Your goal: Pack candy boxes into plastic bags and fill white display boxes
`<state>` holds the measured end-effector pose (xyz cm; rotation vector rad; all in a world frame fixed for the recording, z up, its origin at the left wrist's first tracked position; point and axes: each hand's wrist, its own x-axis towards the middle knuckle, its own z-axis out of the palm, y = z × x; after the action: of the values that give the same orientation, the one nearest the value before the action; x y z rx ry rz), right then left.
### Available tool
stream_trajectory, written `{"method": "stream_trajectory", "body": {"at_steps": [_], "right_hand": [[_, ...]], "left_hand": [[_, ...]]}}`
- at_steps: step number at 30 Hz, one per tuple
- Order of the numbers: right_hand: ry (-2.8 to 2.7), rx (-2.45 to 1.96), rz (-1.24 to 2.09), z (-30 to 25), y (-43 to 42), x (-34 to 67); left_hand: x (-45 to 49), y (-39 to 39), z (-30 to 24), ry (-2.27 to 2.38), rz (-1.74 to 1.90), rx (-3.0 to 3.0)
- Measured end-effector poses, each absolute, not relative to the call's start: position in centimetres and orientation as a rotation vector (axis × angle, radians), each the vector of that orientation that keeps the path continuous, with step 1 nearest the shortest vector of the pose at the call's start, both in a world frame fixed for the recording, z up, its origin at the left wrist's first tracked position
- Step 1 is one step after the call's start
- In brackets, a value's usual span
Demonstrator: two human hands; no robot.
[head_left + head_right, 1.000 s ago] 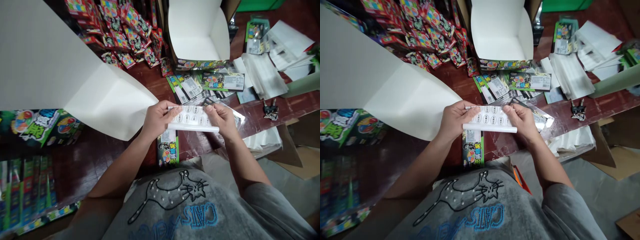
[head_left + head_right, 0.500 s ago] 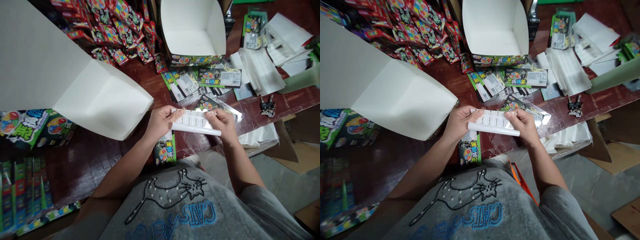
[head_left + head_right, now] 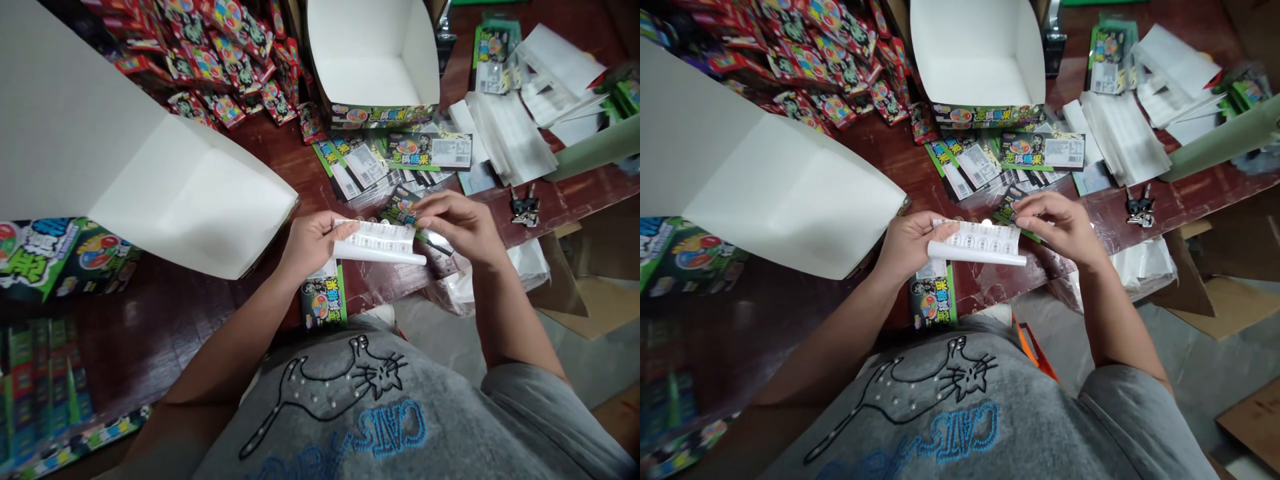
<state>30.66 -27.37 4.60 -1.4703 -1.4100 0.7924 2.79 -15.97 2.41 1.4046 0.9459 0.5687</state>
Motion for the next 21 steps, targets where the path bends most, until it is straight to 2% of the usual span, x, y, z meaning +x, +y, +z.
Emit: {"method": "stream_trajectory", "body": {"at_steps": [3,11,21], "right_hand": [[-1.376,-1.472,0.664,4.5,-27.3,30.8],[-1.951,-1.323,0.915,6.4,-25.4,31.1],[-1.959,-1.304,0.858,5.6,-25.3,30.6]], "left_hand": [[2.5,-15.9,2.4,0.946,0.564,1.377],[2.3,-15.3,3.0,0.911,0.467,1.222],[1.4,-14.2,2.6,0.932,0.394,1.127]]}}
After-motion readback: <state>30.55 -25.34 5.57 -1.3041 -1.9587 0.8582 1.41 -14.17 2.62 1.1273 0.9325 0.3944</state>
